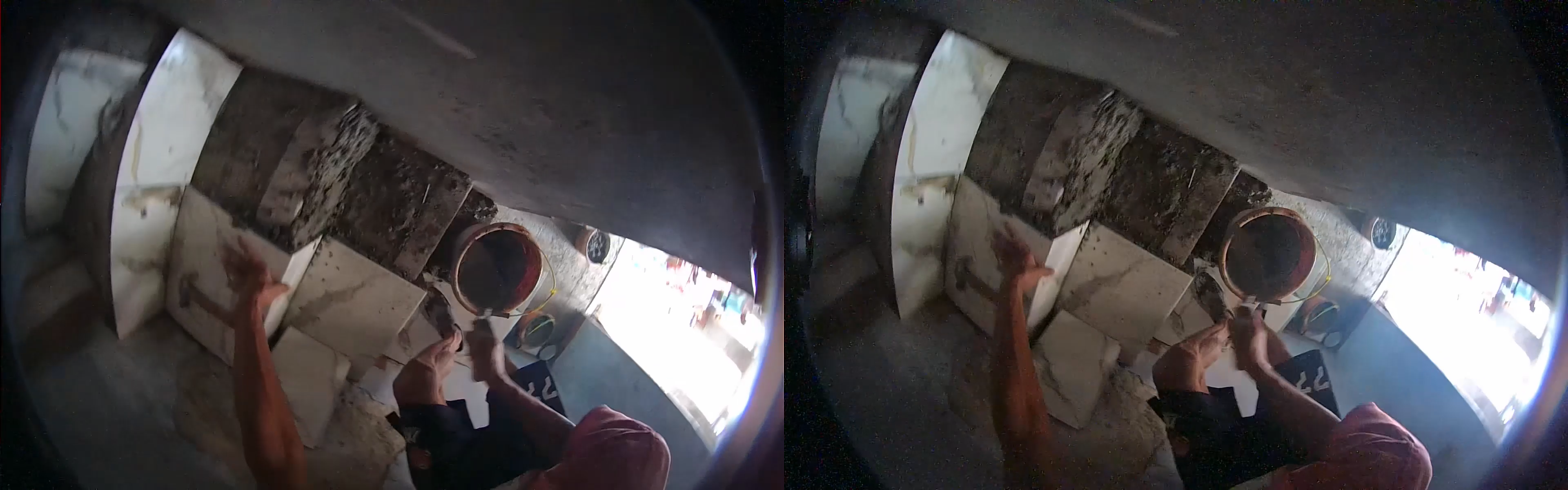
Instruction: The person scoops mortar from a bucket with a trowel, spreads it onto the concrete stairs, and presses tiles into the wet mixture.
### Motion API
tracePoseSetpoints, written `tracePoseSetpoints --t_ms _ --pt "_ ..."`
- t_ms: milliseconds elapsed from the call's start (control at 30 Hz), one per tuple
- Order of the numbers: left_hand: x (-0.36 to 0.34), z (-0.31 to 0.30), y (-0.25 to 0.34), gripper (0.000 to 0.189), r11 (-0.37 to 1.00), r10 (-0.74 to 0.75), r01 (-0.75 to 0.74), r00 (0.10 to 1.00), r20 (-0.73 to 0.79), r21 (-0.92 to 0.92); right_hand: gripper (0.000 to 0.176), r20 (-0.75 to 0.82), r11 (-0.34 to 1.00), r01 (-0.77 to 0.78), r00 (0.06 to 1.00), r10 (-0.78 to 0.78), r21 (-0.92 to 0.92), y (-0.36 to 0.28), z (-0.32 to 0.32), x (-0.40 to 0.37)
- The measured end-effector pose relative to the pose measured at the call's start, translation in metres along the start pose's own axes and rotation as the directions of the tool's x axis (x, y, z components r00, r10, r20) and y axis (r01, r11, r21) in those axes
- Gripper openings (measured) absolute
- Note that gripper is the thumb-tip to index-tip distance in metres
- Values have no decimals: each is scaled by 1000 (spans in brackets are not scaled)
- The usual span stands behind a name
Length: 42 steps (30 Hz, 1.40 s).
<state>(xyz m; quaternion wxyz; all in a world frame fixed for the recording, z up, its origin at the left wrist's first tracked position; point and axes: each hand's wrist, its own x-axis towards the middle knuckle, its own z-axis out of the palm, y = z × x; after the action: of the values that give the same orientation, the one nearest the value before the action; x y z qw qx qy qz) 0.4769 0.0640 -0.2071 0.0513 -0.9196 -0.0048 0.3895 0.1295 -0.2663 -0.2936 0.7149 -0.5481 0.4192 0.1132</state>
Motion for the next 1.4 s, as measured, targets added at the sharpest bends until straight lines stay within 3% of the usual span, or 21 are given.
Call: tracePoseSetpoints --t_ms 33,67,100,200,267,333,400,467,567,667,733,767,800,867,900,933,967,1000,1067,1233,1400 --pt "1 1 -1 119 999 9 -9 1000 -4 -32 38 -28 843 -64 998 58 -535 -70 -8 -9" --pt "4 2 -4 119 997 24 -24 1000 -3 -68 35 -76 420 -98 995 67 -902 -124 -13 -13" --pt "5 4 -6 119 993 33 -32 999 8 -114 31 -4 353 -3 1000 -4 -936 -102 -53 -2" --pt "2 8 -8 118 969 53 -45 998 26 -243 27 17 199 2 997 70 -980 -102 -87 18" --pt "-3 24 -6 119 995 -30 4 962 -270 -96 26 206 217 274 934 -291 -937 -96 -95 17" --pt "-19 -1 10 121 996 -81 72 966 -245 -43 24 312 111 405 828 -467 -908 -58 -116 38" --pt "1 21 3 104 986 -139 163 932 -336 44 25 154 -56 148 978 -139 -987 -38 -126 55" --pt "18 50 -2 74 907 -135 308 860 -492 289 27 173 -168 174 985 20 -970 -38 -122 61" --pt "9 50 12 70 983 -164 182 821 -547 -21 28 -28 -157 -19 998 54 -987 -49 -102 60" --pt "-68 88 53 91 885 -331 -64 611 -719 -462 27 554 -242 516 824 -123 -822 -21 -155 93" --pt "-134 135 92 63 727 -434 -175 632 -642 -664 30 717 -646 593 690 99 -481 56 -251 176" --pt "-161 169 111 38 673 -516 -169 591 -620 -721 24 520 -225 531 847 111 -817 21 -216 157" --pt "-198 183 118 23 594 -486 -68 763 -425 -802 19 311 226 259 921 236 -939 -12 -182 140" --pt "-254 204 121 18 304 -570 122 818 -78 -945 17 633 -97 631 774 12 -769 6 -213 161" --pt "-269 215 115 15 74 -673 158 737 68 -985 23 609 0 609 793 -2 -793 5 -220 165" --pt "-281 221 103 16 300 -780 30 583 -227 -954 30 578 96 577 816 -10 -811 3 -225 163" --pt "-290 200 85 22 272 -864 221 485 -137 -937 31 432 78 428 901 43 -900 -8 -209 153" --pt "-296 200 64 32 518 -819 296 444 -364 -803 32 266 49 263 959 93 -964 -24 -188 139" --pt "-298 170 30 45 544 -831 395 377 -410 -740 32 238 104 227 966 104 -968 -21 -183 134" --pt "-273 176 7 57 615 -788 532 384 -482 -582 46 301 -316 296 953 35 -901 11 -210 163" --pt "-266 195 7 54 590 -802 506 275 -531 -629 41 258 -217 241 965 -53 -946 -12 -176 148"
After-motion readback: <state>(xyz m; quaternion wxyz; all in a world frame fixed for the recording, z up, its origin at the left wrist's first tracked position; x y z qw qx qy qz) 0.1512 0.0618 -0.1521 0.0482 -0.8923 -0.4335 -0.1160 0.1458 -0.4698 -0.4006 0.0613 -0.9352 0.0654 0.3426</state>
